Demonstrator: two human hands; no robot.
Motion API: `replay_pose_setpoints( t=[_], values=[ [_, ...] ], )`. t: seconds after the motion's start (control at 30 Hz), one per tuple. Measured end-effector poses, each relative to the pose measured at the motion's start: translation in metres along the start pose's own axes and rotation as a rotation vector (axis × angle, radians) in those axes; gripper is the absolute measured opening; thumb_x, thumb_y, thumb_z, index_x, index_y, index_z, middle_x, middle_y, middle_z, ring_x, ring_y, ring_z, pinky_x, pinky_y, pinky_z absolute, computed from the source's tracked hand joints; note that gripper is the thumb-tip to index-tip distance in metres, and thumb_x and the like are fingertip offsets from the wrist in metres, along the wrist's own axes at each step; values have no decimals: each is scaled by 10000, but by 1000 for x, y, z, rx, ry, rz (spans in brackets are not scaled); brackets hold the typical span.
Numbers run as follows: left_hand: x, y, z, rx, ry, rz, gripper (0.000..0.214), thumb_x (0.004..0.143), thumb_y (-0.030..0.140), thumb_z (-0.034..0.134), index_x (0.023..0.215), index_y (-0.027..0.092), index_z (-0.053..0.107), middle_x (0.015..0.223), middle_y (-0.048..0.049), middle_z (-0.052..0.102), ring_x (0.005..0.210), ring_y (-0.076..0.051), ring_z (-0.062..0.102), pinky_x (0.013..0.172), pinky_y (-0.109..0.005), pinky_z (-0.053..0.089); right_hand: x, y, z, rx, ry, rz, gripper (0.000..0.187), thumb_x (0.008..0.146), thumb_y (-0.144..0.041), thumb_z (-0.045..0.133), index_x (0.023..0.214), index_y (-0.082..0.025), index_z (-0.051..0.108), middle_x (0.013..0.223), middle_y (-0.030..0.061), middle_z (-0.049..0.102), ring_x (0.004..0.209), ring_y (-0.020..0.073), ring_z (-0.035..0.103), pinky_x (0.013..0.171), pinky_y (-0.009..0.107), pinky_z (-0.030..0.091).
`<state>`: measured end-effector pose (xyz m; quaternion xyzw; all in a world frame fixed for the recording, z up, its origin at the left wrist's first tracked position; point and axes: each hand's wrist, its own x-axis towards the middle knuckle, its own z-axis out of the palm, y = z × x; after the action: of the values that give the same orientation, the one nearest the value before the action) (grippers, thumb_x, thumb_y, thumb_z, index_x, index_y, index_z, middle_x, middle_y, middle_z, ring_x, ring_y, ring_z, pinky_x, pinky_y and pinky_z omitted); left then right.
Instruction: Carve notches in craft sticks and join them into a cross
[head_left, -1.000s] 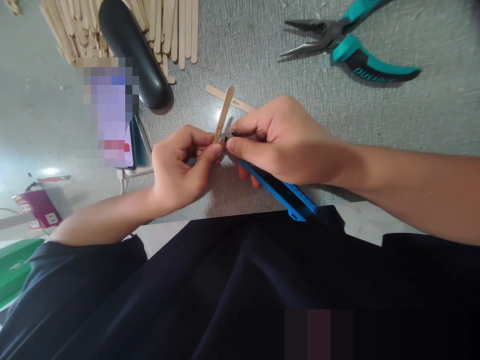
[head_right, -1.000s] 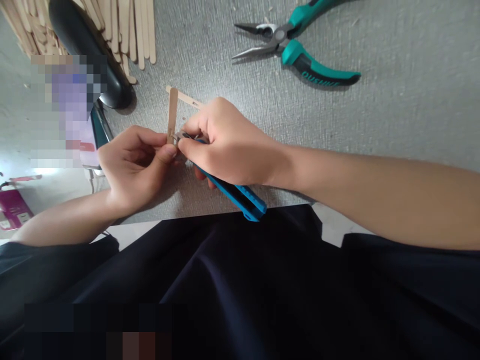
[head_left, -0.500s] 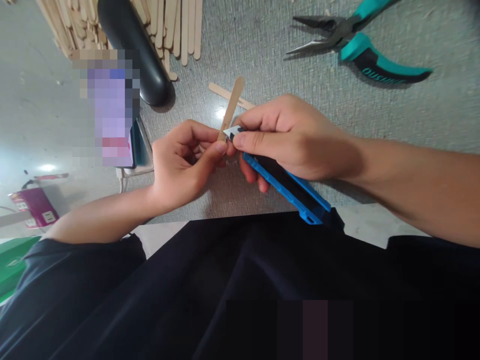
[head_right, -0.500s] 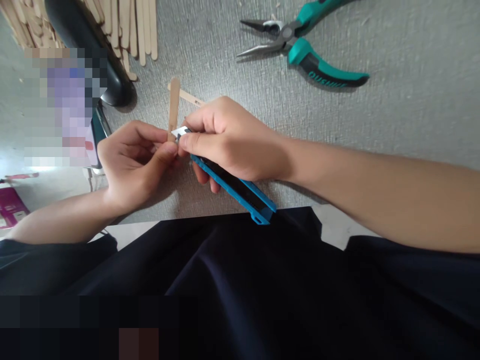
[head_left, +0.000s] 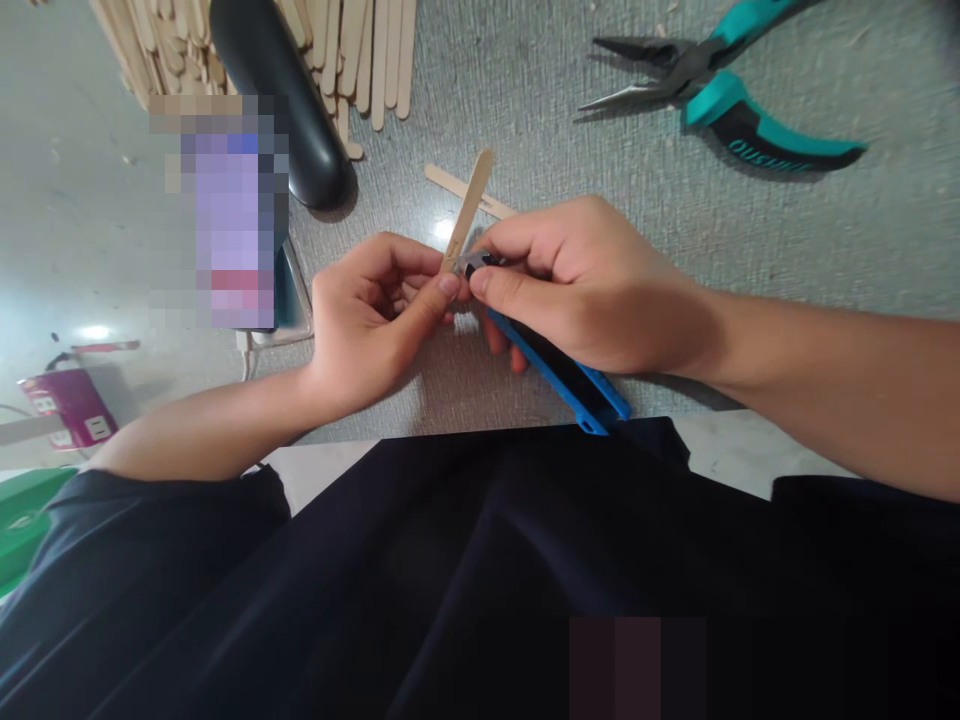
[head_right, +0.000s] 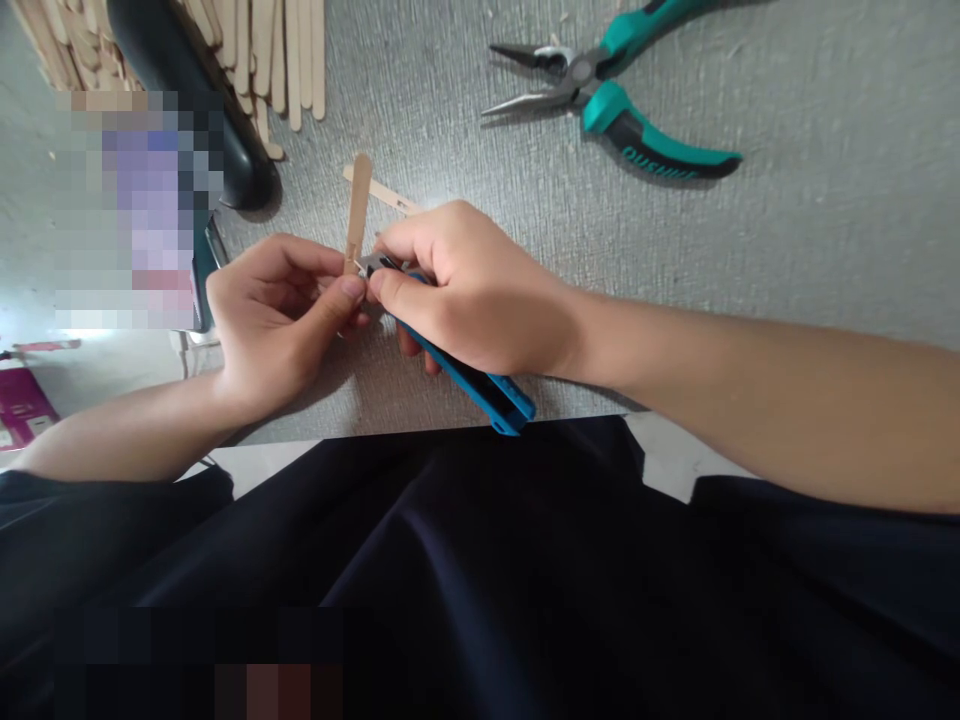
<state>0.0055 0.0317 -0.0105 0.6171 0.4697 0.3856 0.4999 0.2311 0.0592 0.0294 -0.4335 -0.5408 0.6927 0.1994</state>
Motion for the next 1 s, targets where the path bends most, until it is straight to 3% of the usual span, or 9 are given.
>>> replay_pose_setpoints(
  t=[0.1,0.2,0.33,0.43,0.53,0.67,0.77,0.87,1.0],
  values=[
    [0,0,-1,50,28,51,285,1148,540,821,1087,261,811,927,7,868,732,-138,819,632,-325,651,-2,-2,-5,-119,67,-83,354,1114,-148,676,771,-234,684,614,-24,686,508,132,639,494,285,472],
    [3,3,-5,140,30,123,178,1182,395,764,1127,260,866,875,19,841,696,-121,765,645,-332,612,-9,-12,-18,-309,113,-174,454,1114,-207,704,662,-238,677,606,-4,695,536,116,618,547,310,433],
    [6,10,-13,393,-92,302,163,1111,178,726,1103,236,878,894,-9,837,827,-160,782,733,-368,599,-22,-31,-39,-475,248,-249,491,1140,-365,743,658,-279,699,651,-13,700,587,114,641,586,323,470],
    [7,5,-16,557,-248,434,166,1092,171,679,1077,228,835,971,-54,805,845,-183,753,694,-371,583,-28,-39,-46,-512,305,-252,466,1202,-461,673,769,-294,717,752,-19,708,640,111,661,644,298,527],
    [7,-7,-14,702,-178,583,127,1122,279,667,1116,267,793,1025,-82,767,884,-232,694,782,-437,608,-25,-42,-41,-568,264,-214,426,1241,-414,620,839,-298,703,737,-32,668,666,118,649,670,263,532],
    [3,-13,-9,865,-23,579,258,1137,350,638,1372,300,732,1307,-132,763,1113,-297,696,988,-521,629,-18,-42,-33,-531,200,-67,443,1238,-264,588,795,-262,605,680,-40,644,603,101,648,570,227,478],
    [-6,-4,-6,971,10,653,285,1110,350,638,1359,239,723,1279,-151,763,1086,-306,701,932,-528,627,-15,-42,-34,-535,196,45,400,1178,-169,639,792,-260,591,656,-46,653,571,102,640,547,265,452],
    [-18,8,-2,1079,-129,541,275,1077,438,714,1246,229,774,1199,-163,798,1075,-365,751,869,-550,621,-14,-40,-37,-635,202,50,367,1127,-131,669,796,-264,583,739,-37,699,646,115,642,645,320,458],
    [-27,18,0,1125,-249,435,524,1066,417,791,1556,251,706,1562,-234,778,1349,-464,770,1020,-619,648,-12,-32,-34,-867,223,-13,396,1070,-225,760,785,-275,490,801,0,592,791,181,529,779,397,363]
  ],
)
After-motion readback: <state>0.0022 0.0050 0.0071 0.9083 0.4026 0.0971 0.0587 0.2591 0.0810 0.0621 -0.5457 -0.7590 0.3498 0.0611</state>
